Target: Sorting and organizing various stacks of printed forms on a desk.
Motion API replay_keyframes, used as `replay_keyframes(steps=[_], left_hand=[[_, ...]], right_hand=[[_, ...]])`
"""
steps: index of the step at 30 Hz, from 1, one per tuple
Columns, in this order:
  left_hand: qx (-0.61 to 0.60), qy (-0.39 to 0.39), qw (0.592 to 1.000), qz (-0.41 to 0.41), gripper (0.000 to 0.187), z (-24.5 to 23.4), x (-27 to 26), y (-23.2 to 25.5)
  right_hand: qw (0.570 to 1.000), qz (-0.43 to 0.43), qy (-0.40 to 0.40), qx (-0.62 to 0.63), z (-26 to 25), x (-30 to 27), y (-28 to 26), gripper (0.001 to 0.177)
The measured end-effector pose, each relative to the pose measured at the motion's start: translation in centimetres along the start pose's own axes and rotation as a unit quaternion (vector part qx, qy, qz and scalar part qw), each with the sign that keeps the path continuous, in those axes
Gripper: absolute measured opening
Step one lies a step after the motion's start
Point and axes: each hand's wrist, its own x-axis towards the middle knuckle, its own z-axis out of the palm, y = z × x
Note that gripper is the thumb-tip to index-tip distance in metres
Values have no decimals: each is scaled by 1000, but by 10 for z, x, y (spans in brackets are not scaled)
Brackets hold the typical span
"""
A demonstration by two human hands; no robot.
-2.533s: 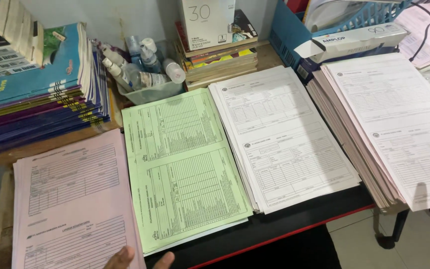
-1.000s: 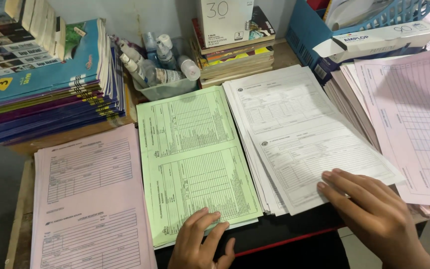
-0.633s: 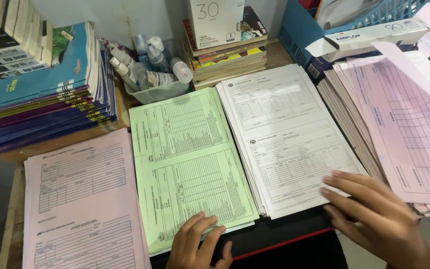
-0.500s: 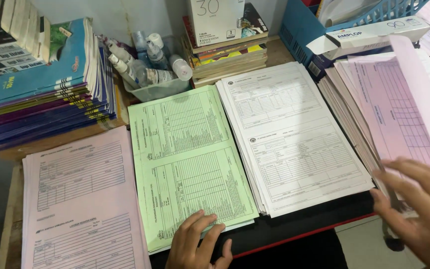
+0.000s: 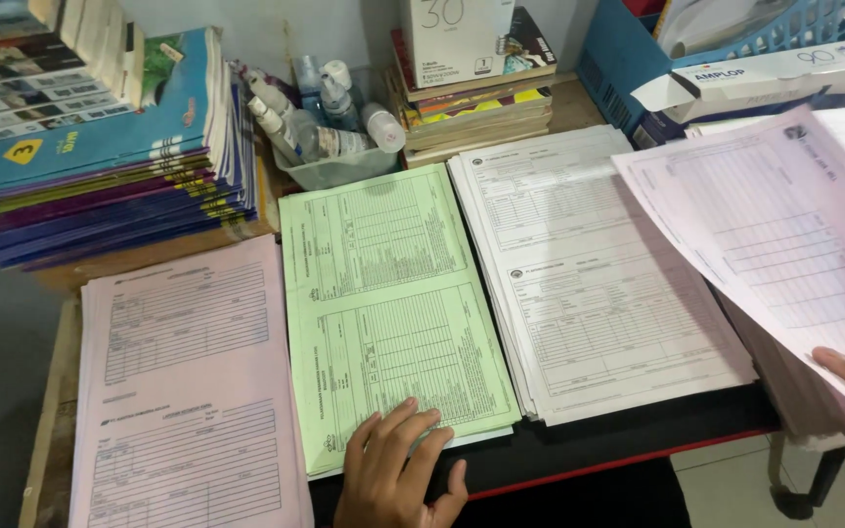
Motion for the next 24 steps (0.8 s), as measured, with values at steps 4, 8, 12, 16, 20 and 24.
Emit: replay_keyframes(steps=[4,8,12,16,20,24], left_hand=[[0,30,1000,0,20,-2,3,2],[-83,56,995,28,26,-13,3,3],[-163,67,982,70,46,-21,-6,-2],[-178,18,982,55,42,-52,5,15],[-230,-41,972,21,11,-75,3,10],[-217,-35,975,38,14,-108,0,2]], right_hand=[[880,353,-284,141,12,-9,12,75],[985,-143,-69,-73,2,0,-226,98],[965,-259,-31,-5,35,29,-297,56],[953,-283,-74,74,52,30,-340,40],[904,-282,-248,204,73,34,-321,45],[869,-410,-183,206,89,45,-301,41]])
